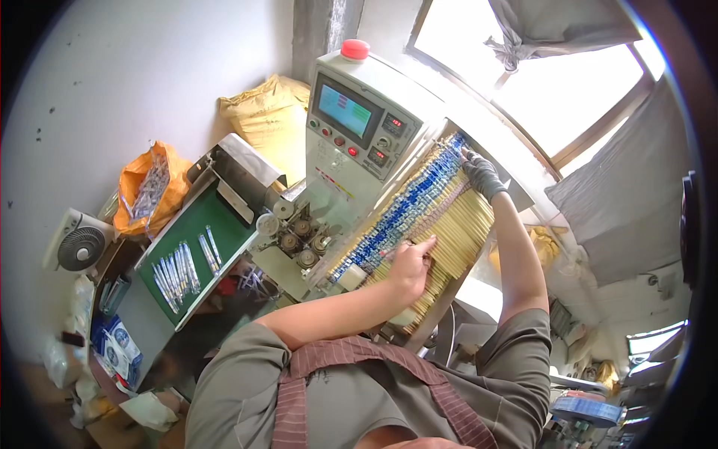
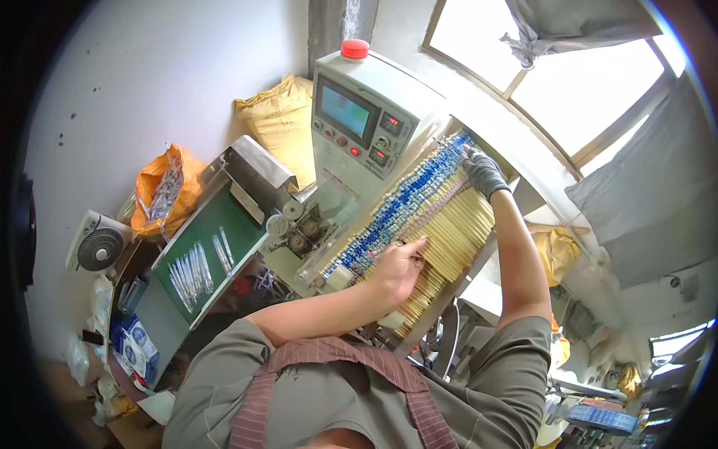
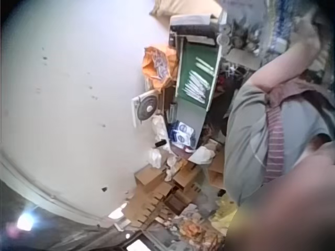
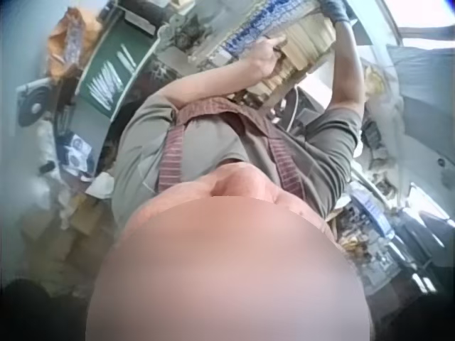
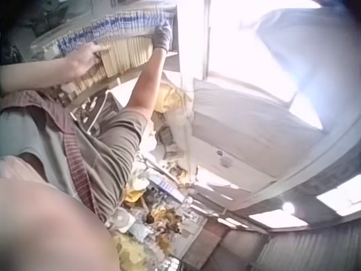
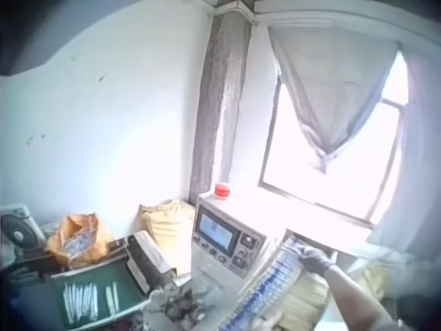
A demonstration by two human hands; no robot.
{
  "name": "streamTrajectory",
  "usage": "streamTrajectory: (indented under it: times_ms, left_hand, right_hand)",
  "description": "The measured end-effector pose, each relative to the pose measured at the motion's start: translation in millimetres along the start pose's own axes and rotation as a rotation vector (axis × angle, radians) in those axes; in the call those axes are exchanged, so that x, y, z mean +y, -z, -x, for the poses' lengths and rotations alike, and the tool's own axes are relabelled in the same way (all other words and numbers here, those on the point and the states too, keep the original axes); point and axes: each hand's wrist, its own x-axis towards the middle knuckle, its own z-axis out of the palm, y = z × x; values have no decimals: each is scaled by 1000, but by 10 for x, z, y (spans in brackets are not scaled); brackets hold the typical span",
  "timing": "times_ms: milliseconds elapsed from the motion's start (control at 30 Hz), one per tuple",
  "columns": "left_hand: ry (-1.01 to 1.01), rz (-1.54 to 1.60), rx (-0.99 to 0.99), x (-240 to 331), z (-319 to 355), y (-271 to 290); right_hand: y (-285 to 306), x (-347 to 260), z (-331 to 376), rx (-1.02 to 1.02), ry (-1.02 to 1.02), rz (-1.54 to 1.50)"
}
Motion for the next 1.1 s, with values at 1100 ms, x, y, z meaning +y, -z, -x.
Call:
streamTrajectory:
  times_ms: [1100]
  left_hand:
    - [-410,-611,-92,1670,1627,145]
  right_hand:
    - [-241,-585,2931,345,826,-1411]
